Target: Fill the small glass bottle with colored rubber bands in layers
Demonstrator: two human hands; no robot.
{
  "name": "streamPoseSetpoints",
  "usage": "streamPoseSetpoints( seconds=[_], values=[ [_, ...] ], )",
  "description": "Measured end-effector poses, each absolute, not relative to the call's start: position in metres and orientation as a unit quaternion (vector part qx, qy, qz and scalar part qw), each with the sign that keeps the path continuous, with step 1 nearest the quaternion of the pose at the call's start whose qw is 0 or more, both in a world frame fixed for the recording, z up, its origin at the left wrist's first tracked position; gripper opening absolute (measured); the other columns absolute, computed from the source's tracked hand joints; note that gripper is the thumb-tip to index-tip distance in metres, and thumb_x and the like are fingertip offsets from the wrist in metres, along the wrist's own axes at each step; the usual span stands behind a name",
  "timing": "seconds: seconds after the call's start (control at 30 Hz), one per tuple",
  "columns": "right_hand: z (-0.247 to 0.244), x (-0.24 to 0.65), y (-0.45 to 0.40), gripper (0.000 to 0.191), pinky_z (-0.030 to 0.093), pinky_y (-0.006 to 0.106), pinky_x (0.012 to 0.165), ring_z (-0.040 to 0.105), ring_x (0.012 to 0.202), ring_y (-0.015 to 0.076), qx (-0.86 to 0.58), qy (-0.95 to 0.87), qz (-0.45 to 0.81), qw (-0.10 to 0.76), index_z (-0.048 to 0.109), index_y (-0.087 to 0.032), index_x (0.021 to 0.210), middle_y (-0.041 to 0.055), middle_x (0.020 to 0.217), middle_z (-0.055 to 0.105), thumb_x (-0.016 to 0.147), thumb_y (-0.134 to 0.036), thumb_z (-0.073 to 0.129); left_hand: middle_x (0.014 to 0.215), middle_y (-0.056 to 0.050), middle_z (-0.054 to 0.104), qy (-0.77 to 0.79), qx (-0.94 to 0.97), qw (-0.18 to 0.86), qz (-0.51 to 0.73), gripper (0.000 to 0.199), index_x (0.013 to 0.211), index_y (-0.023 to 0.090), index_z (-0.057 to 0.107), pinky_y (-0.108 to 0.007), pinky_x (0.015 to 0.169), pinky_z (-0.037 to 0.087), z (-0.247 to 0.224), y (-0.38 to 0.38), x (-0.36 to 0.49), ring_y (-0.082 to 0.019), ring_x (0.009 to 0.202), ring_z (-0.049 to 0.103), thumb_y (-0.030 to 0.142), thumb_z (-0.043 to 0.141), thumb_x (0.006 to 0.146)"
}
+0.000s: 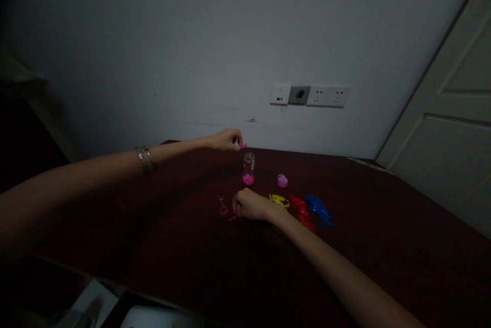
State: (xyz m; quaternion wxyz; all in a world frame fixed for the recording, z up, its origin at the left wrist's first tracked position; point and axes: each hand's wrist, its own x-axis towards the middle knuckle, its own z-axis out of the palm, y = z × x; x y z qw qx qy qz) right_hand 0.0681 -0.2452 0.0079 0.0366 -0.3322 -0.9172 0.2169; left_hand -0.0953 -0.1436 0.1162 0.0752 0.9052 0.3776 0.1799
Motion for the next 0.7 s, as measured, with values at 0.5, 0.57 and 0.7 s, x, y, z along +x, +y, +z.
streamPoseSetpoints(
  seconds=[0.5, 0.57, 0.7],
  values=[
    [0.007, 0.069, -0.246, 0.027, 0.032, 0.017, 0.049, 0.048, 0.054, 0.0079, -0.321, -0.918, 0.224, 0.068, 0.065, -0.013, 0.079, 0.0009, 0.065, 0.061, 0.062, -0.002, 0.047, 0.059, -0.003, 0.061, 0.383, 0.902, 0.138, 0.143, 0.020, 0.076, 0.006, 0.071, -0.021, 0.055, 0.033, 0.106, -0.123, -0.074, -0.008, 0.054, 0.045, 0.015, 0.059, 0.063],
    [0.006, 0.069, -0.244, 0.027, 0.033, 0.017, 0.048, 0.047, 0.053, 0.0074, -0.315, -0.914, 0.241, 0.087, 0.064, -0.012, 0.079, 0.0005, 0.065, 0.060, 0.062, -0.002, 0.046, 0.061, -0.004, 0.062, 0.380, 0.902, 0.146, 0.142, 0.020, 0.077, 0.007, 0.071, -0.021, 0.055, 0.034, 0.105, -0.122, -0.076, -0.008, 0.055, 0.047, 0.017, 0.060, 0.063],
    [0.006, 0.069, -0.237, 0.024, 0.035, 0.018, 0.048, 0.047, 0.053, 0.0078, -0.316, -0.899, 0.275, 0.131, 0.063, -0.011, 0.079, -0.0002, 0.063, 0.057, 0.062, -0.003, 0.048, 0.066, -0.004, 0.065, 0.384, 0.896, 0.161, 0.154, 0.022, 0.079, 0.008, 0.072, -0.022, 0.057, 0.035, 0.102, -0.120, -0.079, -0.009, 0.057, 0.048, 0.019, 0.060, 0.064]
  ],
)
